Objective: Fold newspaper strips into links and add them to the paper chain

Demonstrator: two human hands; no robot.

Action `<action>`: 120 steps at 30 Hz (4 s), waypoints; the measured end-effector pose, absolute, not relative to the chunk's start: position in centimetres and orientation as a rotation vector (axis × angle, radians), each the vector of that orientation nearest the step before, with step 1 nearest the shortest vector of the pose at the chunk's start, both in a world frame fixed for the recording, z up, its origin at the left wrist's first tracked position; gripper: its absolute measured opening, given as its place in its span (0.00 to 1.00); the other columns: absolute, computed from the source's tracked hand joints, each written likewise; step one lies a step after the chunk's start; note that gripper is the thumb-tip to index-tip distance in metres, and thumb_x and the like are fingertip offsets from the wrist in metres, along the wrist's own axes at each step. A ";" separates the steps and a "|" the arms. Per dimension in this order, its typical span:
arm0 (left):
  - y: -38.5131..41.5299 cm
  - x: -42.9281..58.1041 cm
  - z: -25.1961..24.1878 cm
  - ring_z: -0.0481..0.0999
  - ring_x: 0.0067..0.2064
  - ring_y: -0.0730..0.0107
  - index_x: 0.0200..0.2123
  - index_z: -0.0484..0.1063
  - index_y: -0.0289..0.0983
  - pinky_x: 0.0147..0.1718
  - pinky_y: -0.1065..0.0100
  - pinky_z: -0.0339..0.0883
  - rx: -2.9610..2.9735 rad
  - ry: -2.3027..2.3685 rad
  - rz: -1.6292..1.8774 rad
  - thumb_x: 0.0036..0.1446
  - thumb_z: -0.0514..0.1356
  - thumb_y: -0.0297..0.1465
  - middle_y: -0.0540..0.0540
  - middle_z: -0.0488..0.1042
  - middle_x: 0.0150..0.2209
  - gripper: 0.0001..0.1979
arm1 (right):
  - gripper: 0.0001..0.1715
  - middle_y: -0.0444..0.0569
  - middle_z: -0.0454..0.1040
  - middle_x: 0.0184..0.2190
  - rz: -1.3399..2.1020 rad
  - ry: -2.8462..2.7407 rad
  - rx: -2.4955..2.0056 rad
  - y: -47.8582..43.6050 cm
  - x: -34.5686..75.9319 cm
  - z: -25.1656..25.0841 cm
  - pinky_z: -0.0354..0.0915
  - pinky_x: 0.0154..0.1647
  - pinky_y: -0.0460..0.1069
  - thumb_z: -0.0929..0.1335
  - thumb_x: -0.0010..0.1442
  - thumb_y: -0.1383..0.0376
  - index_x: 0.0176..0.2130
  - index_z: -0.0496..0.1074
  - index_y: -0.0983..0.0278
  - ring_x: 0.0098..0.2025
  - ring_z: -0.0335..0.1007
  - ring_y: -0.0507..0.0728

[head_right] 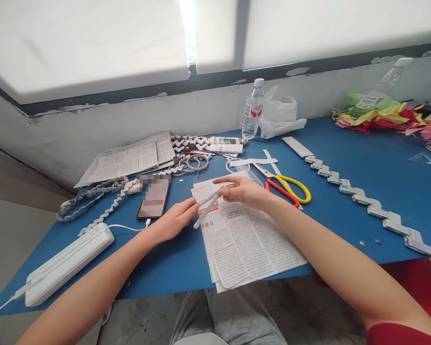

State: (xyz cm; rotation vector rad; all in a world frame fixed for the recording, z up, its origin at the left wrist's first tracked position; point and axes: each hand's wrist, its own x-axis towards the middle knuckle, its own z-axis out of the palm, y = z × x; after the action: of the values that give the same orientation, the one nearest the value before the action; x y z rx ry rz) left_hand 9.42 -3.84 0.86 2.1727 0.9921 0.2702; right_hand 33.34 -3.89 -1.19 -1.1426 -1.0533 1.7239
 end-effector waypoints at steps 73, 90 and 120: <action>-4.3 11.6 0.9 0.61 0.29 0.72 0.23 0.62 0.37 0.30 0.70 0.55 1.803 0.904 0.607 0.55 0.51 0.31 0.52 0.63 0.24 0.09 | 0.15 0.48 0.69 0.24 0.177 -2.241 -1.029 -7.6 29.3 -0.8 0.58 0.28 0.48 0.58 0.65 0.68 0.28 0.66 0.63 0.27 0.62 0.54; -3.2 11.0 1.3 0.45 0.21 0.81 0.24 0.64 0.35 0.26 0.74 0.56 0.882 0.829 0.794 0.52 0.61 0.31 0.59 0.45 0.19 0.10 | 0.19 0.52 0.74 0.26 -0.106 -2.190 -1.154 -7.5 29.6 -0.3 0.65 0.34 0.54 0.56 0.67 0.63 0.39 0.74 0.62 0.29 0.67 0.59; -4.1 10.5 0.1 0.58 0.20 0.79 0.33 0.67 0.35 0.20 0.75 0.59 1.497 0.725 0.445 0.60 0.56 0.43 0.57 0.57 0.20 0.15 | 0.11 0.40 0.60 0.17 1.162 -1.357 -1.088 -5.6 31.0 -0.3 0.54 0.26 0.48 0.68 0.51 0.64 0.21 0.65 0.63 0.22 0.54 0.50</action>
State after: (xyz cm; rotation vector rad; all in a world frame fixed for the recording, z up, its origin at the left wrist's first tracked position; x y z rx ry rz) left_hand 10.53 -4.06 0.12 1.4974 0.7250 0.4455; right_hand 31.04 -5.64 -0.33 -1.0883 -1.3573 1.1618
